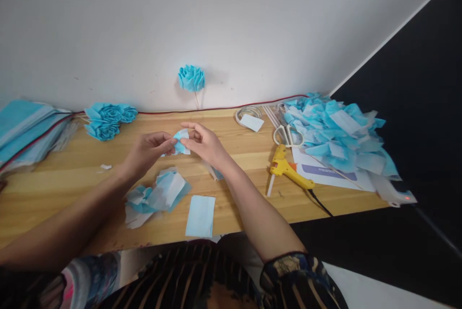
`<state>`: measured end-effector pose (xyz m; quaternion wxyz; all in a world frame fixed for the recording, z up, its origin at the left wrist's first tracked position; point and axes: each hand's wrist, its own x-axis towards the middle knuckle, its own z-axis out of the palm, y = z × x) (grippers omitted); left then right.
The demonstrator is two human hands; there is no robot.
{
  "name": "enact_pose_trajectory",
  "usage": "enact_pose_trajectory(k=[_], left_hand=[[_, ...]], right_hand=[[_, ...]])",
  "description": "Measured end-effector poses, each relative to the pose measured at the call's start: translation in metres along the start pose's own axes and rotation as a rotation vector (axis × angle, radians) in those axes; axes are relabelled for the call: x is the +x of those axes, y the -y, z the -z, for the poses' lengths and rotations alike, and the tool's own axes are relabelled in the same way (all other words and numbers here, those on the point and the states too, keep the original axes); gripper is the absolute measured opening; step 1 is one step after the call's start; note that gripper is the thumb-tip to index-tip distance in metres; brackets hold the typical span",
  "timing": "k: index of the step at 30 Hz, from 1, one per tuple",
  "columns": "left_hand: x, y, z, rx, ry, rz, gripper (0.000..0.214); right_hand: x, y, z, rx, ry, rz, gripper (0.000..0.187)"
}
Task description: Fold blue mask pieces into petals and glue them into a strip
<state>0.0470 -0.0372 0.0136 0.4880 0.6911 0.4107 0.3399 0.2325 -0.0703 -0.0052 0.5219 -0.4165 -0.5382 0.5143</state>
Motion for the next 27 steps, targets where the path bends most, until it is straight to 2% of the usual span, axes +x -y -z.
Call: enact_pose_trajectory(k=[3, 8, 10, 14, 19, 24, 27], left_hand=[[-0.001, 0.001, 0.002, 0.029, 0.007, -0.015, 0.033], [0.001, 0.004, 0.008, 0.05, -0.072, -0.011, 0.035], [0.002, 0.003, 0.009, 0.061, -0.116, -0.013, 0.034], [0.001, 0.003, 0.009, 0.078, -0.09, -0.035, 0.034], [0.001, 0.011, 0.007, 0.069, -0.017, -0.012, 0.039], [0.0, 0.01, 0.006, -0.018, -0.064, 0.021, 0.028], [0.0, 0.009, 0.005, -0.133, -0.044, 0.051, 0.028]], right_hand=[[0.002, -0.005, 0.001, 0.0, -0.027, 0.026, 0.045], [0.008, -0.002, 0.013, 0.074, -0.286, 0.028, 0.048], [0.009, -0.001, 0.017, 0.104, -0.316, -0.003, 0.05], [0.006, -0.002, 0.01, 0.073, -0.17, -0.03, 0.06], [-0.002, -0.002, -0.005, -0.088, 0.034, 0.009, 0.066], [-0.005, 0.001, -0.007, -0.252, 0.051, 0.063, 0.065], [-0.005, 0.002, -0.007, -0.265, 0.056, 0.085, 0.064]])
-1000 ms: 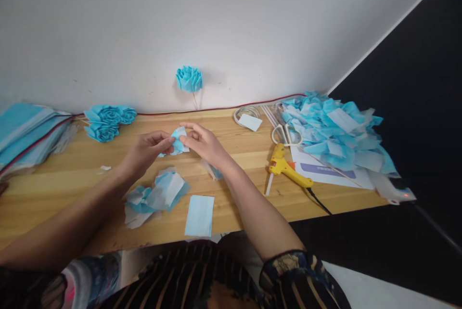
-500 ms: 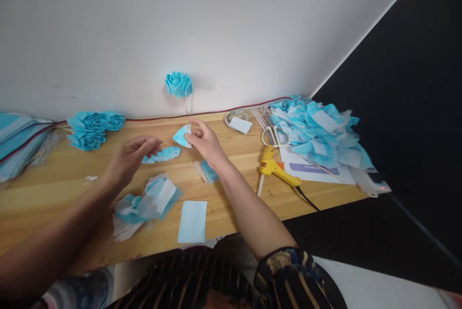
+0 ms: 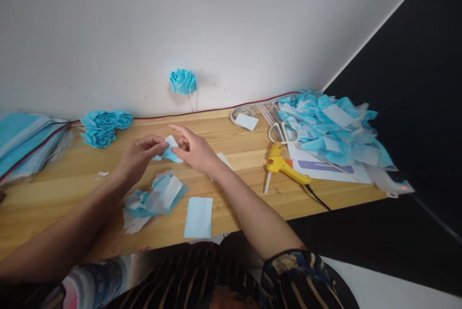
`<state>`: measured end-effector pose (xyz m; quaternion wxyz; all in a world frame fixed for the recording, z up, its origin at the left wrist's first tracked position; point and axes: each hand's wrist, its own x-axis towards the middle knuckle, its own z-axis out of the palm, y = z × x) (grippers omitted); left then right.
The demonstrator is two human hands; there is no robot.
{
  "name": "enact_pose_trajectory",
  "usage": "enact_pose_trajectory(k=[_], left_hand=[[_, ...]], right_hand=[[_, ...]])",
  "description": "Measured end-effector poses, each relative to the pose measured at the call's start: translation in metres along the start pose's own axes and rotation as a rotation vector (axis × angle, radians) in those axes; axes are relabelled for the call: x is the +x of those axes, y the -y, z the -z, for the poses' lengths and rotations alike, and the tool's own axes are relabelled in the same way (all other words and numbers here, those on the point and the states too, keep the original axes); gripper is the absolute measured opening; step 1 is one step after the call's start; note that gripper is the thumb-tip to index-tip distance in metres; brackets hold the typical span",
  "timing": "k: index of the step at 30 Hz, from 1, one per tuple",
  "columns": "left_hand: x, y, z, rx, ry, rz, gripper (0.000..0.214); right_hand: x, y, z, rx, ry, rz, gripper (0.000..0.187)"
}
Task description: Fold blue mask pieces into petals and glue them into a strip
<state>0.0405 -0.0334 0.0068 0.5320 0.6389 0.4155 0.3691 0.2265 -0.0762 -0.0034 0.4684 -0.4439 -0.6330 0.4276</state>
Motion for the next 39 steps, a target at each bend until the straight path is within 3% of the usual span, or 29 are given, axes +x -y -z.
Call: enact_pose_trajectory(k=[7, 12, 20, 25, 31, 39], left_hand=[[-0.001, -0.002, 0.001, -0.034, 0.032, -0.112, 0.035], [-0.003, -0.01, -0.004, 0.005, 0.098, -0.016, 0.044], [-0.001, -0.01, -0.004, -0.06, 0.098, 0.051, 0.037], [0.001, -0.011, 0.002, -0.072, 0.076, 0.057, 0.036], [0.002, -0.011, 0.006, -0.124, 0.048, 0.042, 0.033], [0.003, -0.009, 0.003, -0.117, 0.036, 0.056, 0.03]], right_hand=[[0.001, 0.001, -0.001, 0.06, -0.058, -0.008, 0.066], [0.0, 0.002, -0.001, 0.102, -0.106, -0.003, 0.065], [0.002, -0.004, 0.002, 0.157, -0.102, -0.036, 0.063], [0.001, 0.003, 0.011, 0.033, -0.194, 0.03, 0.051], [-0.004, 0.012, 0.012, -0.206, -0.133, 0.221, 0.024], [-0.001, 0.003, 0.007, -0.239, -0.105, 0.219, 0.006]])
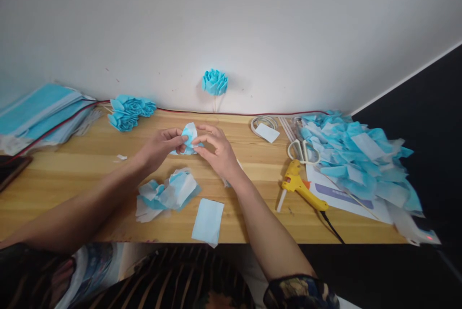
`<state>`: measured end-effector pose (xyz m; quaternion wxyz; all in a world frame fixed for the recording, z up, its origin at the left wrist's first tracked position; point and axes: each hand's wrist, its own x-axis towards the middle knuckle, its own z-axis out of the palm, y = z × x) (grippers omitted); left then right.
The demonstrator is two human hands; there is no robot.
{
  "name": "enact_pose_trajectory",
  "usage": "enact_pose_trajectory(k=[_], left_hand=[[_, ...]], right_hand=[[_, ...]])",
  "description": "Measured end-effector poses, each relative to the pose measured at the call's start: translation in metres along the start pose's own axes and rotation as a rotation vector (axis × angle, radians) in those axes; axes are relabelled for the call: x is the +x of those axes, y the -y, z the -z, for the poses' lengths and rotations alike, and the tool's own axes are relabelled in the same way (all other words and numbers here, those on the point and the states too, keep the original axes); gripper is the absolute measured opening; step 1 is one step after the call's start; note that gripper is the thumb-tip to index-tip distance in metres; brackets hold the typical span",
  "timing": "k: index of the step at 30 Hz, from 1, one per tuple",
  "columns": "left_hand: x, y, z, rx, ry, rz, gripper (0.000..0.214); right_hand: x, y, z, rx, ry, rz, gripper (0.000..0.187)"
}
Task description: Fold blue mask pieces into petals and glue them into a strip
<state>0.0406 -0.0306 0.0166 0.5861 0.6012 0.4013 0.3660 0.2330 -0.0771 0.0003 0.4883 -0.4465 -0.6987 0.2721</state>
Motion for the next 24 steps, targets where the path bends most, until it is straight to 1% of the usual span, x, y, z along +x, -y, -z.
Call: enact_pose_trajectory(k=[4, 9, 12, 13, 17, 18, 20, 24], left_hand=[[0.0, -0.001, 0.0, 0.043, -0.008, -0.016, 0.03], [-0.001, 0.0, -0.001, 0.068, -0.012, -0.025, 0.032], [-0.001, 0.001, -0.003, 0.06, -0.005, -0.04, 0.033], [-0.001, 0.0, -0.003, 0.058, -0.003, -0.045, 0.033], [-0.001, -0.001, -0.003, 0.065, 0.004, -0.047, 0.033], [-0.001, -0.001, -0.003, 0.068, 0.007, -0.048, 0.033], [-0.001, 0.0, -0.003, 0.074, 0.018, -0.05, 0.034], [0.0, 0.002, -0.002, 0.083, 0.041, -0.066, 0.034]], right_hand=[[-0.001, -0.002, -0.003, 0.079, -0.016, -0.061, 0.008], [-0.003, -0.003, -0.008, 0.199, -0.035, -0.213, 0.016], [-0.003, -0.004, -0.011, 0.26, -0.05, -0.261, 0.02], [-0.002, -0.005, -0.012, 0.289, -0.057, -0.269, 0.023], [-0.001, -0.007, -0.012, 0.364, -0.053, -0.302, 0.049], [-0.001, -0.007, -0.012, 0.369, -0.045, -0.308, 0.05], [-0.001, -0.009, -0.013, 0.37, -0.038, -0.32, 0.046], [-0.002, -0.012, -0.015, 0.353, -0.079, -0.336, 0.045]])
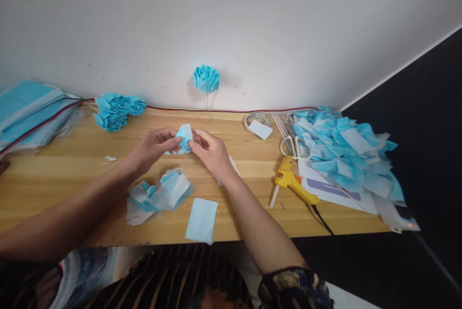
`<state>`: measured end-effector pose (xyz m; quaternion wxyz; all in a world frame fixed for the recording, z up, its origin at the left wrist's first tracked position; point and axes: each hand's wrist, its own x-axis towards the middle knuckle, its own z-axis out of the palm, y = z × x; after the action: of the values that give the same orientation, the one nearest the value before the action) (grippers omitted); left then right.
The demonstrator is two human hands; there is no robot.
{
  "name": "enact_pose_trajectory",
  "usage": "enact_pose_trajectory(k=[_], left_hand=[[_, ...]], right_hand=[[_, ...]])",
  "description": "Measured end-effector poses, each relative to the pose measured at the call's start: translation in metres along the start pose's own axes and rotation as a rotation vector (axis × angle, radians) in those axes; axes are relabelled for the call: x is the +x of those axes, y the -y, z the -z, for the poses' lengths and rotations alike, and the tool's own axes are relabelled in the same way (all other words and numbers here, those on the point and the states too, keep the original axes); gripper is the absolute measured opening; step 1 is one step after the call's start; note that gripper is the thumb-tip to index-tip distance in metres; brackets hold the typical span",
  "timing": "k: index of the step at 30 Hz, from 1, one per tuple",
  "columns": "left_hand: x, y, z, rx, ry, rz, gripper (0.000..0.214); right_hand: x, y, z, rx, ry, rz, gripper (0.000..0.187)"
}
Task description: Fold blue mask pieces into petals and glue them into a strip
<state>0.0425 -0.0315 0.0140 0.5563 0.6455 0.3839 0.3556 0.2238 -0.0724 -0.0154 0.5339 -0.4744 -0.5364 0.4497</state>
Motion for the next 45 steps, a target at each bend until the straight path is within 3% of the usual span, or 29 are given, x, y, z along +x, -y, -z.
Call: enact_pose_trajectory(k=[7, 11, 16, 19, 22, 25, 28, 32, 35, 37, 41, 43, 45], left_hand=[[-0.001, 0.003, 0.002, 0.018, 0.019, 0.003, 0.035], [0.0, 0.002, 0.004, 0.038, -0.026, 0.026, 0.035], [-0.001, -0.003, 0.005, 0.049, -0.048, 0.061, 0.033], [-0.002, -0.005, 0.006, 0.071, -0.058, 0.058, 0.03], [-0.002, -0.003, 0.009, 0.099, -0.054, 0.048, 0.029], [-0.001, 0.003, 0.012, 0.115, -0.037, 0.036, 0.031], [0.0, 0.007, 0.013, 0.068, -0.002, 0.045, 0.035], [0.001, 0.006, 0.013, -0.023, 0.035, 0.071, 0.041], [0.002, 0.003, 0.014, -0.107, 0.065, 0.105, 0.047], [0.002, 0.001, 0.014, -0.153, 0.083, 0.138, 0.05], [0.002, -0.001, 0.014, -0.203, 0.128, 0.161, 0.053], [0.001, -0.002, 0.013, -0.224, 0.157, 0.173, 0.053], [0.0, -0.004, 0.013, -0.256, 0.192, 0.195, 0.052]], right_hand=[[0.001, -0.006, -0.001, -0.016, 0.015, 0.041, 0.044], [-0.001, 0.018, 0.008, -0.142, -0.014, 0.104, 0.043], [-0.042, 0.09, 0.05, -0.623, -0.247, 0.358, 0.039], [-0.081, 0.114, 0.093, -0.964, -0.349, 0.364, 0.038], [-0.122, 0.104, 0.141, -1.206, -0.408, 0.189, 0.039], [-0.157, 0.076, 0.178, -1.447, -0.297, -0.007, 0.041], [-0.174, 0.044, 0.195, -1.557, -0.112, 0.014, 0.048], [-0.168, 0.014, 0.2, -1.609, -0.072, 0.124, 0.054], [-0.158, 0.01, 0.205, -1.57, -0.118, 0.114, 0.056], [-0.154, 0.02, 0.208, -1.446, -0.221, 0.083, 0.053], [-0.146, 0.054, 0.193, -0.846, -0.514, -0.085, 0.03], [-0.138, 0.07, 0.172, -0.535, -0.491, -0.16, 0.027], [-0.126, 0.079, 0.145, -0.322, -0.354, -0.2, 0.032]])
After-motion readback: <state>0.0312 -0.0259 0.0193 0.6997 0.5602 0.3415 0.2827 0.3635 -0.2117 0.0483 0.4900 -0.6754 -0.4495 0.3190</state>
